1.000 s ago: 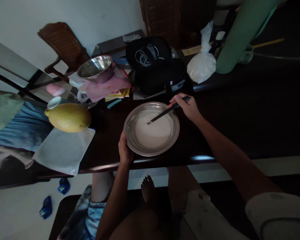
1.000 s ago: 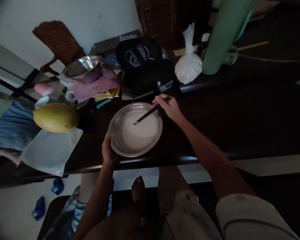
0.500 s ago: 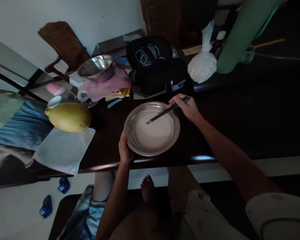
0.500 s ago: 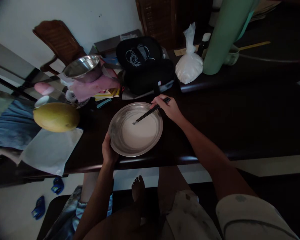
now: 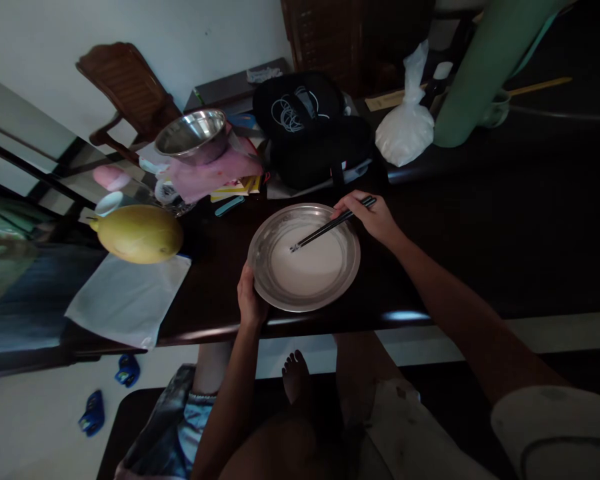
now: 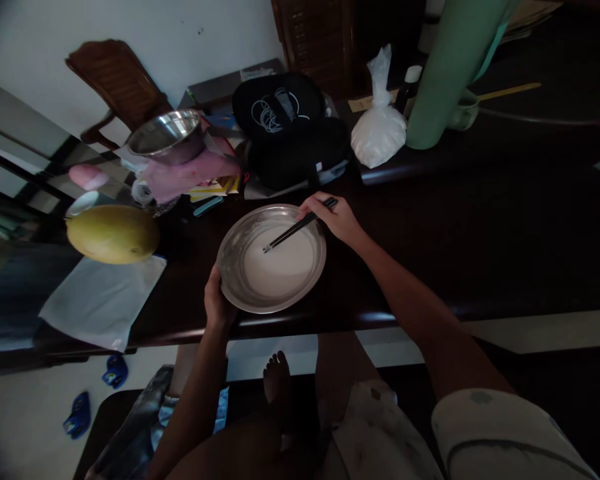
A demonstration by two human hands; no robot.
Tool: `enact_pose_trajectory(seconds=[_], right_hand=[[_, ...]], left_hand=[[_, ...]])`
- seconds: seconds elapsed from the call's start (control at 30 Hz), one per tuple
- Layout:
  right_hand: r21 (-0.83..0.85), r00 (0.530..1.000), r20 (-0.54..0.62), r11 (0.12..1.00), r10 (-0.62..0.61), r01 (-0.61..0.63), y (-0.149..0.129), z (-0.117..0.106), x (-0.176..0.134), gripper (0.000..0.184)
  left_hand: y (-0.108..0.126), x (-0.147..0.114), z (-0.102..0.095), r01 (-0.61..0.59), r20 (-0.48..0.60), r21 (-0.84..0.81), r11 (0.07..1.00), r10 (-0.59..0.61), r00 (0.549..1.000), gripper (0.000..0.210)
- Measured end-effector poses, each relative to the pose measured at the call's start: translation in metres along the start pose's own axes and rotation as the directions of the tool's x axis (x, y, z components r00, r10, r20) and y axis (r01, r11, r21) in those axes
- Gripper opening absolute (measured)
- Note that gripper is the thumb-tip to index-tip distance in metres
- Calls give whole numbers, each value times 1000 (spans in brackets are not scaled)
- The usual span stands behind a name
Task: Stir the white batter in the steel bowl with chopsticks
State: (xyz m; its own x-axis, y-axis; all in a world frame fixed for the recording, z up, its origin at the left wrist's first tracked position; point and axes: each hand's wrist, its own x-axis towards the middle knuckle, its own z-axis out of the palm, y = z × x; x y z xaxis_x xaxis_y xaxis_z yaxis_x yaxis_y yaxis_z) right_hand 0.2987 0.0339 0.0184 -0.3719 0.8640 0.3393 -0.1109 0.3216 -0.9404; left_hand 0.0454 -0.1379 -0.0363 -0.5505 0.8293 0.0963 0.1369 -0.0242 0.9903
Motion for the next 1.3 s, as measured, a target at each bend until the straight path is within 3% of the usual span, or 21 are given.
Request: enact_pose_trajectory(seconds=[0.1,0.17,0.37,0.43,0.73,0.93,1.0,1.2,1.3], right_hand=[[19,992,-125,1000,8,-6,-1,-3,3,40],[44,990,-140,999,23,-17,-1,-4,3,43],[51,996,87,999,13,-18,1,2,-1,40],[27,995,98,1000,9,-12,2,3,-2,39],[29,992,-126,1000,8,-4,-1,-6,3,40],[27,997,82,1000,8,-10,-1,0,-1,38],[13,995,99,1000,1,-2,-1,2,-1,37],[21,994,-105,1000,8,-6,0,-5,3,37],[49,994,-107,998,30,-25,1,-7,3,40]], left_hand=[[1,0,-2,-34,0,35,999,34,999,49],[2,0,-2,-41,3,52,998,41,999,48],[-3,0,1,24,-4,-49,999,-24,1000,54],[-5,1,0,13,-2,-28,1000,-13,1000,53],[-10,1,-1,7,1,-48,999,-7,1000,52],[-9,2,-1,18,13,-48,999,-17,1000,55],[-8,2,-1,15,11,-44,999,-15,1000,55],[-4,1,0,26,2,-65,998,-26,1000,55],[-4,0,0,28,9,-40,999,-27,1000,55]])
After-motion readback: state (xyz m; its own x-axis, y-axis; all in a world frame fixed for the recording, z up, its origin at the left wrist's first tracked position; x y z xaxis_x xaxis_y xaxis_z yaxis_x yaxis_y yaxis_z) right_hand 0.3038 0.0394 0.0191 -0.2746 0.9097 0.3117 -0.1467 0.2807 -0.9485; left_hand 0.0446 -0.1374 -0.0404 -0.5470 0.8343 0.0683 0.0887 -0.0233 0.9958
